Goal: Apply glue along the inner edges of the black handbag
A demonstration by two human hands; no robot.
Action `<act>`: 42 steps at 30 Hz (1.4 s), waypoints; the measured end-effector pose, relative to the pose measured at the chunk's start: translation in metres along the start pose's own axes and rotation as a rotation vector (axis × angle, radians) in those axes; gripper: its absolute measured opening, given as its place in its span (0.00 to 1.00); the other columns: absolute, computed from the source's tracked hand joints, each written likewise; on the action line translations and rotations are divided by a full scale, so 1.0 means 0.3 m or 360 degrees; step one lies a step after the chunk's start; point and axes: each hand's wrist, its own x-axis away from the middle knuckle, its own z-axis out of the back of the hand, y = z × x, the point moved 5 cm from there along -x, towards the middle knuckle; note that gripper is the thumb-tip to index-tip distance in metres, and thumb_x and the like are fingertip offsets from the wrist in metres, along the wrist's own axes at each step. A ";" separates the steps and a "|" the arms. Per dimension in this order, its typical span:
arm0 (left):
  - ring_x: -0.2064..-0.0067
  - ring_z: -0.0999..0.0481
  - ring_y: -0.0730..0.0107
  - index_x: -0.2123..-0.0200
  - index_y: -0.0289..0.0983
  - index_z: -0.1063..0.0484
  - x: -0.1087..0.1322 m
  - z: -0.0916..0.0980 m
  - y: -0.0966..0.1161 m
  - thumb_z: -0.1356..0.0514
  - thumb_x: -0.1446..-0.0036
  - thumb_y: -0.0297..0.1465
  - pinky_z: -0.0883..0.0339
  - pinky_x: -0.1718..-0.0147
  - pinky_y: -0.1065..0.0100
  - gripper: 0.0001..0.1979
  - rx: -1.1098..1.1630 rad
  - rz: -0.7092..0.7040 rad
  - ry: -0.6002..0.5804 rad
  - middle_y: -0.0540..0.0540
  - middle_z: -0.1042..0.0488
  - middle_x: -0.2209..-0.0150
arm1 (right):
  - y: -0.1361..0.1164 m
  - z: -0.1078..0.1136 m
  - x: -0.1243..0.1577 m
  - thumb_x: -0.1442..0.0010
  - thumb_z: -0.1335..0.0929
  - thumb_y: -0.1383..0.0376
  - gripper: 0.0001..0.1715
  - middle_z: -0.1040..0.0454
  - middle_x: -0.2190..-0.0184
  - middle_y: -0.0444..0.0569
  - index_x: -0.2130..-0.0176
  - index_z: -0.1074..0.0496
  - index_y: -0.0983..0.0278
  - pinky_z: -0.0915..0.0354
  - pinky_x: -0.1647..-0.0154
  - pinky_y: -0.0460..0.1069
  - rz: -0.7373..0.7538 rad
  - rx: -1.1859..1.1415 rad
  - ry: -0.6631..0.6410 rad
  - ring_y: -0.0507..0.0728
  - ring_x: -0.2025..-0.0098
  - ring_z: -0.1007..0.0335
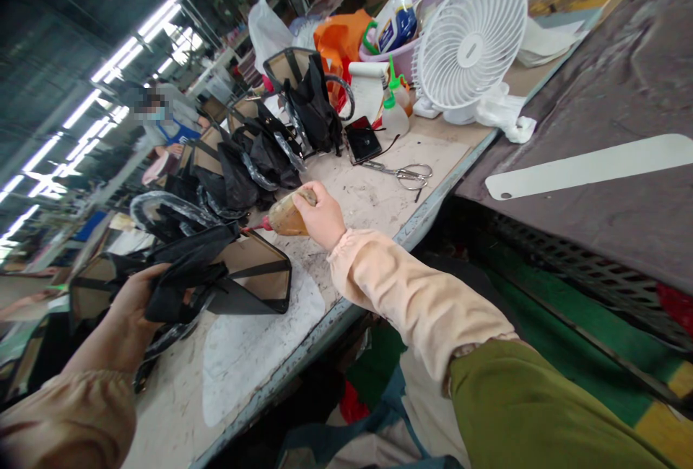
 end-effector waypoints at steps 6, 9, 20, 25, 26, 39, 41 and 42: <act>0.83 0.26 0.62 0.72 0.31 0.30 -0.013 0.007 0.001 0.48 0.53 0.20 0.26 0.83 0.65 0.08 -0.0011 -0.0032 -0.0043 0.46 0.29 0.87 | -0.008 -0.010 0.005 0.45 0.34 0.56 0.12 0.30 0.69 0.41 0.63 0.33 0.60 0.38 0.61 0.49 0.0070 0.0024 0.0004 0.53 0.66 0.35; 0.84 0.27 0.63 0.73 0.32 0.30 -0.022 0.019 0.000 0.47 0.52 0.20 0.26 0.81 0.66 0.07 -0.0008 -0.0023 -0.0020 0.46 0.30 0.87 | -0.009 -0.008 0.011 0.45 0.34 0.56 0.11 0.30 0.70 0.41 0.63 0.33 0.60 0.38 0.62 0.49 0.0104 0.0067 -0.0001 0.54 0.67 0.35; 0.85 0.28 0.64 0.72 0.30 0.29 -0.015 0.010 -0.002 0.48 0.51 0.19 0.27 0.83 0.66 0.08 0.0021 -0.0015 -0.0064 0.46 0.29 0.86 | -0.030 0.000 0.012 0.46 0.34 0.57 0.11 0.30 0.69 0.41 0.64 0.33 0.60 0.38 0.61 0.48 0.0091 -0.0003 0.0038 0.53 0.66 0.34; 0.85 0.28 0.67 0.72 0.30 0.29 -0.023 0.008 -0.005 0.49 0.50 0.19 0.28 0.84 0.69 0.09 0.0050 -0.0012 -0.0097 0.47 0.29 0.86 | -0.043 -0.002 0.015 0.46 0.34 0.57 0.11 0.31 0.70 0.41 0.64 0.33 0.60 0.39 0.62 0.48 0.0108 -0.0007 -0.0034 0.53 0.67 0.35; 0.85 0.29 0.67 0.73 0.30 0.30 -0.025 0.007 -0.005 0.49 0.50 0.20 0.28 0.85 0.69 0.09 0.0050 -0.0021 -0.0103 0.47 0.29 0.86 | -0.042 -0.003 0.016 0.46 0.34 0.57 0.11 0.31 0.71 0.40 0.64 0.33 0.60 0.39 0.62 0.48 0.0111 0.0002 -0.0065 0.53 0.67 0.35; 0.87 0.30 0.66 0.77 0.30 0.30 -0.020 0.015 -0.004 0.47 0.52 0.21 0.30 0.87 0.67 0.07 -0.0032 -0.0041 -0.0061 0.45 0.30 0.86 | -0.036 0.008 0.012 0.46 0.34 0.56 0.11 0.30 0.71 0.41 0.65 0.33 0.60 0.39 0.63 0.48 0.0057 -0.0013 0.0051 0.53 0.67 0.35; 0.87 0.31 0.67 0.77 0.30 0.31 -0.019 0.013 -0.004 0.47 0.52 0.21 0.30 0.87 0.68 0.06 -0.0018 -0.0038 -0.0057 0.45 0.30 0.86 | -0.034 0.006 0.013 0.46 0.34 0.57 0.11 0.30 0.71 0.41 0.65 0.33 0.60 0.39 0.63 0.48 0.0054 -0.0016 0.0025 0.53 0.67 0.35; 0.87 0.31 0.67 0.77 0.30 0.31 -0.018 0.013 -0.004 0.47 0.52 0.21 0.30 0.87 0.68 0.06 -0.0010 -0.0036 -0.0058 0.45 0.30 0.86 | -0.033 0.005 0.014 0.46 0.34 0.57 0.11 0.30 0.71 0.41 0.65 0.33 0.60 0.39 0.63 0.48 0.0050 -0.0015 0.0007 0.53 0.67 0.35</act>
